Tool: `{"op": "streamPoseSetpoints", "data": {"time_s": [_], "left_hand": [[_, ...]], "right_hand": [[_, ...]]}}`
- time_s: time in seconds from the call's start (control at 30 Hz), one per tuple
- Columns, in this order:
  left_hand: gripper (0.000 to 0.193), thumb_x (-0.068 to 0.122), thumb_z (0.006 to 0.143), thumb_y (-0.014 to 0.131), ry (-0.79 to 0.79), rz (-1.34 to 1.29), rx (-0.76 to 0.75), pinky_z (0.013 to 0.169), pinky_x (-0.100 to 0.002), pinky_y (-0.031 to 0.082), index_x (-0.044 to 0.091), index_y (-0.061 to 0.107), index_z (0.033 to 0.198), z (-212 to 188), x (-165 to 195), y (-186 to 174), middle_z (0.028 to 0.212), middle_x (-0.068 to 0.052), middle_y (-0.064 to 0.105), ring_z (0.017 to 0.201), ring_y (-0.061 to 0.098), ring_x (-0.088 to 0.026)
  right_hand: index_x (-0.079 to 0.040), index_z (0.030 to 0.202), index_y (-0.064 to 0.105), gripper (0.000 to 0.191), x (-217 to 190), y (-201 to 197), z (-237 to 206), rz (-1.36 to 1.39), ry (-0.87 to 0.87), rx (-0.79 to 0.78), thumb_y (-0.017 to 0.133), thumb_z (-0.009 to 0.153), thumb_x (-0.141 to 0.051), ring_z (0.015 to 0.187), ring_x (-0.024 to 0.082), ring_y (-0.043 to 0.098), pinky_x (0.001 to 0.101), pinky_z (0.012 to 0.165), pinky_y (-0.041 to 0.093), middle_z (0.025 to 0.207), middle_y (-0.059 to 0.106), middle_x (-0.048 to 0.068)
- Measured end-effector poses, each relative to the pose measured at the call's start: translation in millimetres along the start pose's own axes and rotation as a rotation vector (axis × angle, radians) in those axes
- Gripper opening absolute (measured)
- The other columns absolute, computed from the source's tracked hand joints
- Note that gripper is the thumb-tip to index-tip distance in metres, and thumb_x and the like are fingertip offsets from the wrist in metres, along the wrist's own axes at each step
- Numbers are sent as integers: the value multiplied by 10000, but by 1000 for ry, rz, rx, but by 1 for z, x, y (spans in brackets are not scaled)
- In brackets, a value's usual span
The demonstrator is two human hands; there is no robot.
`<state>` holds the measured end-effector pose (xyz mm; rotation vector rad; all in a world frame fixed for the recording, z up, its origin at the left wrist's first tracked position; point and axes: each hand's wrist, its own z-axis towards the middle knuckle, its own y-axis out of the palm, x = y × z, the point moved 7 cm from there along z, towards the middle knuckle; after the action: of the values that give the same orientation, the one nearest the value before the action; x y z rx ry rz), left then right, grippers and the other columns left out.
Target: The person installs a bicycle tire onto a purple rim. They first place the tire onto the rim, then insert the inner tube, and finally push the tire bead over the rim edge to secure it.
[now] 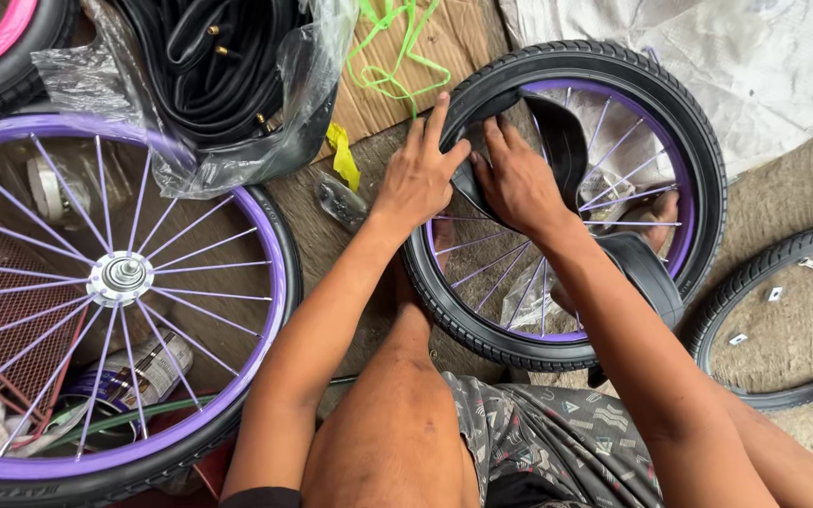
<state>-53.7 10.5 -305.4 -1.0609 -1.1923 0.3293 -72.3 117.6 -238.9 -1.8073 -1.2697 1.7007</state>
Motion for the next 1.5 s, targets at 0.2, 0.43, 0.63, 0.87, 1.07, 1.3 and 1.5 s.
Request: {"op": "streamPoseSetpoints", "data": {"time_s": [0.2,0.43,0.63,0.87,1.07,1.3,1.5], "left_hand": [[367,34,792,683,50,49,-13,939,-502,587,111,649,1149,1,1,-3,1611,-282,266,1316,501,-511],[849,108,723,768,-31,86,-419,866,-491,583,61,438,1503,18,-9,0,1552,-329,313,1136,624,-464],[878,231,733,791,-67,487,-367,817,-494,588,185,397,1517,27,10,7,1528,-313,347,1019,690,-393],[813,195,822,781,-74,-38,-230,862,-482,571,131,470,1570,0,-21,-11,1557,-307,357,1122,633,-444],[719,176,658,761,-54,250,-176,752,-487,598,224,615,1360,-27,7,3,1546,-253,346,1192,574,-486],[362,124,929,633,-78,370,-34,759,-454,621,191,639,1284,-16,5,22,1571,-237,370,1128,632,-481],[370,57,928,606,8,113,16,816,-446,621,142,635,1287,-19,-5,7,1537,-252,421,1111,657,-435]], "right_hand": [[114,1410,476,516,-12,-2,8,-183,-104,-13,584,1054,-244,1035,477,659,472,867,557,1263,567,352],[41,1289,574,520,-11,3,14,-569,-124,-238,647,945,-342,791,342,698,437,676,558,1178,605,228],[4,1292,583,559,-10,-8,14,-479,-119,-235,698,934,-409,848,352,692,445,755,558,1140,602,187],[4,1323,568,604,3,-4,11,-388,-145,-256,713,921,-422,883,366,689,439,754,563,1188,603,204],[22,1412,522,658,-2,7,9,-585,-273,-227,686,933,-397,898,347,705,394,805,579,1238,603,232],[-17,1493,441,753,-5,8,11,-515,-182,-271,719,885,-364,800,352,710,431,713,573,1197,599,250],[-42,1490,432,785,-10,5,15,-486,-38,-322,727,773,-168,767,370,720,446,585,585,1366,518,300]]}}
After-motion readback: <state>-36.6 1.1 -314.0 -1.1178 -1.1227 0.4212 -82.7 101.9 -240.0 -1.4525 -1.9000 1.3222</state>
